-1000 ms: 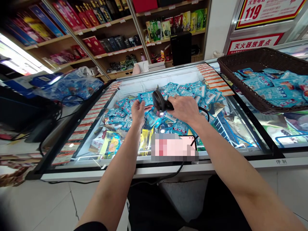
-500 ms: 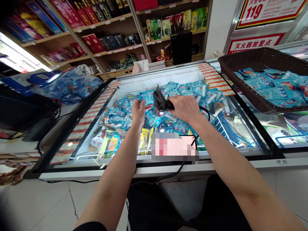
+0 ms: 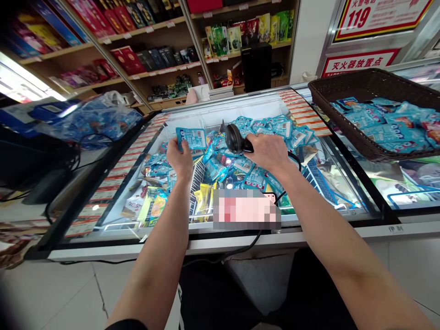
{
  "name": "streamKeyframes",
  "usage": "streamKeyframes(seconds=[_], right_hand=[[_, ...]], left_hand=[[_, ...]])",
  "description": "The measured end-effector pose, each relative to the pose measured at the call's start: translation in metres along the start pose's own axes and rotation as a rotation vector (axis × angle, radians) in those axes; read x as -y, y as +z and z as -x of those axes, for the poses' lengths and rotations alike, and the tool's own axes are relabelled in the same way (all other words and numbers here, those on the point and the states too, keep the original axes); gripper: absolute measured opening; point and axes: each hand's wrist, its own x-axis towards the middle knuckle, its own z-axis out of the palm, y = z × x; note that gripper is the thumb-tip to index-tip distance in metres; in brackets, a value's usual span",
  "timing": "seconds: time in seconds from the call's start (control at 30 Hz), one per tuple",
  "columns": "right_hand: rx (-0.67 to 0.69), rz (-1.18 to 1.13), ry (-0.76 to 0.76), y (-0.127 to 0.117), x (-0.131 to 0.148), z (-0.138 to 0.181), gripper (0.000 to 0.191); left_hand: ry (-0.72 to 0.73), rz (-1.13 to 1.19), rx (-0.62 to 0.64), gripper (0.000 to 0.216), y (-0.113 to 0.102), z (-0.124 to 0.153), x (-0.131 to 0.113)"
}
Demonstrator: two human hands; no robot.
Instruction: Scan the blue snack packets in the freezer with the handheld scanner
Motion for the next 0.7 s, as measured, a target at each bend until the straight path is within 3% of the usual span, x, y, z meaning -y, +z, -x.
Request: streamKeyframes(seconds=[0.23,0.33,0.4,0.53,0.6,0.7], right_hand=[[0.012,0.007,0.01,-0.002,-0.003,0.0,0.037],[0.018,0.007,0.021,-0.001,-0.004,-0.001,0.037],[0.024,0.007,0.03,0.0,-0.005,-0.001,0.036],[0.033,0.006,0.032,0.0,-0.006,-0.001,0.035],[0.033,0.015,0.041,0.0,-0.006,-0.001,0.036],[0.03,0.025,0.061,-0.001,-0.007,-0.002,0.035]], left_hand=[[-0.087,-0.294,-0.001,0.038,-0.016,-0.004,0.01],[-0.01,-0.346,-0.033,0.042,-0.018,0.002,0.002],[0.14,-0.349,0.04,0.041,-0.017,0.007,-0.004],[0.471,-0.375,0.328,0.035,-0.007,0.013,-0.006],[0.515,-0.401,0.405,0.029,-0.002,0.012,0.0],[0.483,-0.409,0.424,0.029,0.003,0.009,0.011]])
